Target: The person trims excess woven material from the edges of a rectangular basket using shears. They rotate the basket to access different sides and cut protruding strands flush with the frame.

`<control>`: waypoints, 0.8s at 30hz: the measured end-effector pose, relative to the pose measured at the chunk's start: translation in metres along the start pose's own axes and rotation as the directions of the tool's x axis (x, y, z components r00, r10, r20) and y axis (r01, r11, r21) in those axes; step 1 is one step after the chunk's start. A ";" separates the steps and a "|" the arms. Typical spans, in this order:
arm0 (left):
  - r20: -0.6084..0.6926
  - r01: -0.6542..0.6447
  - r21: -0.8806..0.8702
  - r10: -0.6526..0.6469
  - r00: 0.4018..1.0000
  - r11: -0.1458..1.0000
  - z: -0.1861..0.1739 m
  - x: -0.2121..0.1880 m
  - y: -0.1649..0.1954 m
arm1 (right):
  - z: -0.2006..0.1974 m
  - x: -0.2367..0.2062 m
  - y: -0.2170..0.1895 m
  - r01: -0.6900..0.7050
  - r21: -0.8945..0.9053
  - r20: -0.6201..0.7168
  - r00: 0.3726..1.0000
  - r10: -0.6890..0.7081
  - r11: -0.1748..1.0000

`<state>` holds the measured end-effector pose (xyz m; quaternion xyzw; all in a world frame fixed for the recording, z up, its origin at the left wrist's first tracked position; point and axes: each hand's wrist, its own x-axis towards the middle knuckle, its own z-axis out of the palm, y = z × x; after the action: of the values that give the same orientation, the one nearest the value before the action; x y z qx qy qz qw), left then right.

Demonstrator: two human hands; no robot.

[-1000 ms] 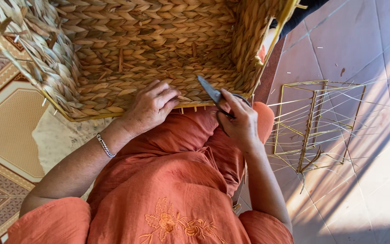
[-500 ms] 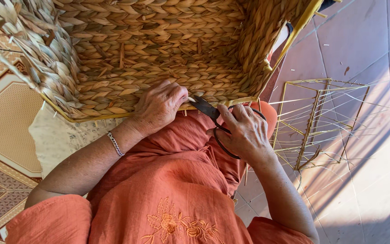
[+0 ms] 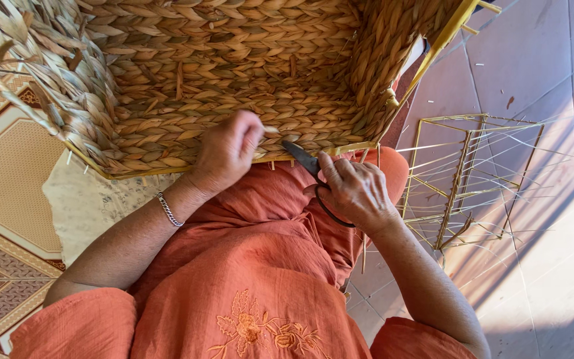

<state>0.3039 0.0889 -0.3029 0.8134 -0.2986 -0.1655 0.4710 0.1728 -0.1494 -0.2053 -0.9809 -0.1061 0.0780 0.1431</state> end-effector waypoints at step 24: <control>-0.077 0.181 0.058 -0.177 0.981 0.982 -0.022 0.041 0.015 | 0.017 0.074 0.002 -0.229 -0.095 0.268 0.931 0.246 0.969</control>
<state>0.3432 0.0718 -0.2785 0.8572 -0.2123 -0.1683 0.4379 0.2413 -0.1302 -0.2307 -0.9698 -0.0081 0.2282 0.0859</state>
